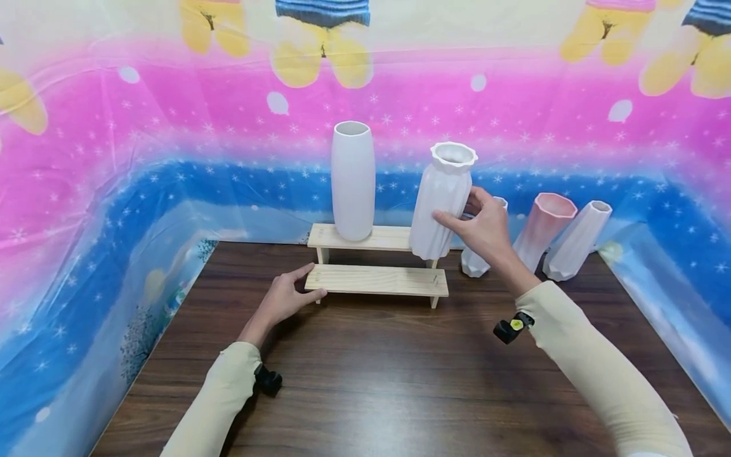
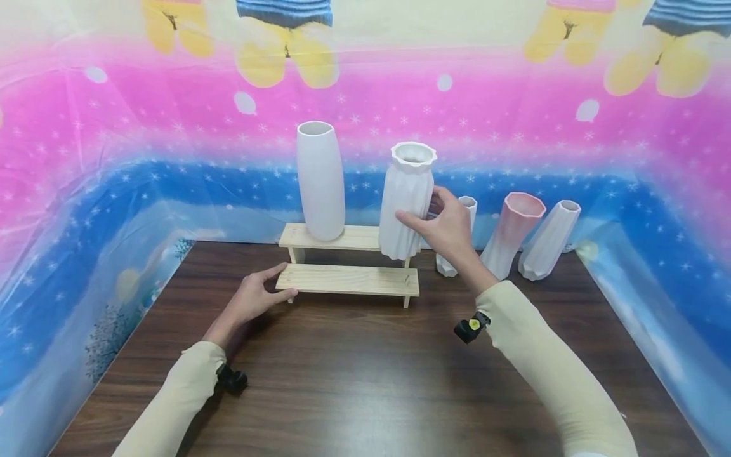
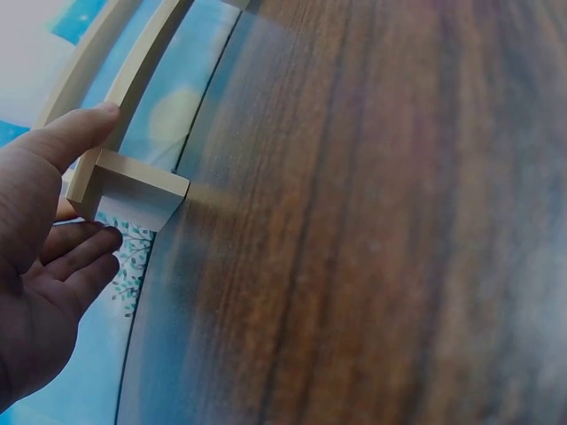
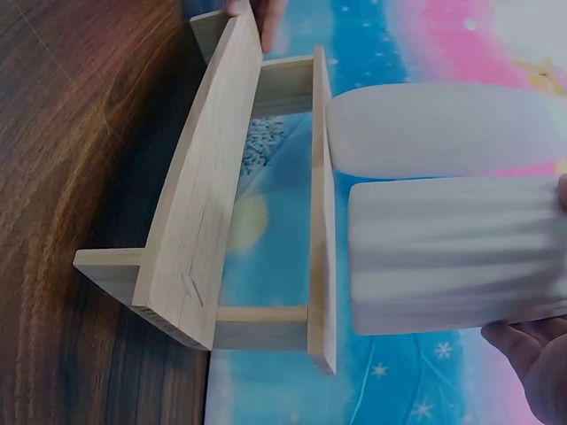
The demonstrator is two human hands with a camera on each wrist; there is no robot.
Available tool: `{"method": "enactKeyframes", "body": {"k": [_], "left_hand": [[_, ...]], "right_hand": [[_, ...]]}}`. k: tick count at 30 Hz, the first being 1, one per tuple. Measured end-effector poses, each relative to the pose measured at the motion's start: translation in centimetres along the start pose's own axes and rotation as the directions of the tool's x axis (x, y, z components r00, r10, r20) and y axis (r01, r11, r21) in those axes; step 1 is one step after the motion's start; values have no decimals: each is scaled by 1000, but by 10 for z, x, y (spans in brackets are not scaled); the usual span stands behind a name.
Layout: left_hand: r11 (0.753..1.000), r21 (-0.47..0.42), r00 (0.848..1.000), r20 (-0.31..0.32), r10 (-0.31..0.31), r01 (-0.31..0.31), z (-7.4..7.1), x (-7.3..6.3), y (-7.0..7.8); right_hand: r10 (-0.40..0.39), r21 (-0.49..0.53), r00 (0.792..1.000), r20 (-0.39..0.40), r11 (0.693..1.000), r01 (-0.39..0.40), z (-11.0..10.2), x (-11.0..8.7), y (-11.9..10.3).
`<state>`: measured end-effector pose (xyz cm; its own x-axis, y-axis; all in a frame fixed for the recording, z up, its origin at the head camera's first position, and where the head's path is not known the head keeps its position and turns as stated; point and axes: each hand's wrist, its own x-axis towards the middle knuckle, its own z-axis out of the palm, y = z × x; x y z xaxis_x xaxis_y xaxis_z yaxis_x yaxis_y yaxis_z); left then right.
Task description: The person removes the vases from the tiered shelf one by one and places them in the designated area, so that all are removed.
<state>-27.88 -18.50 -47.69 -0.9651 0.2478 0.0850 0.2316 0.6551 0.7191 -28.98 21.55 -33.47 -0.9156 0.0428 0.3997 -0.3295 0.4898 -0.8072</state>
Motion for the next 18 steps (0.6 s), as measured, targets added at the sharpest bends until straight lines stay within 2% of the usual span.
{"method": "enactKeyframes", "body": {"k": [18], "left_hand": [[1000, 21, 1000, -2, 9, -9, 0, 1, -2]], "right_hand": [[13, 9, 1000, -12, 1000, -13, -29, -28, 9]]}}
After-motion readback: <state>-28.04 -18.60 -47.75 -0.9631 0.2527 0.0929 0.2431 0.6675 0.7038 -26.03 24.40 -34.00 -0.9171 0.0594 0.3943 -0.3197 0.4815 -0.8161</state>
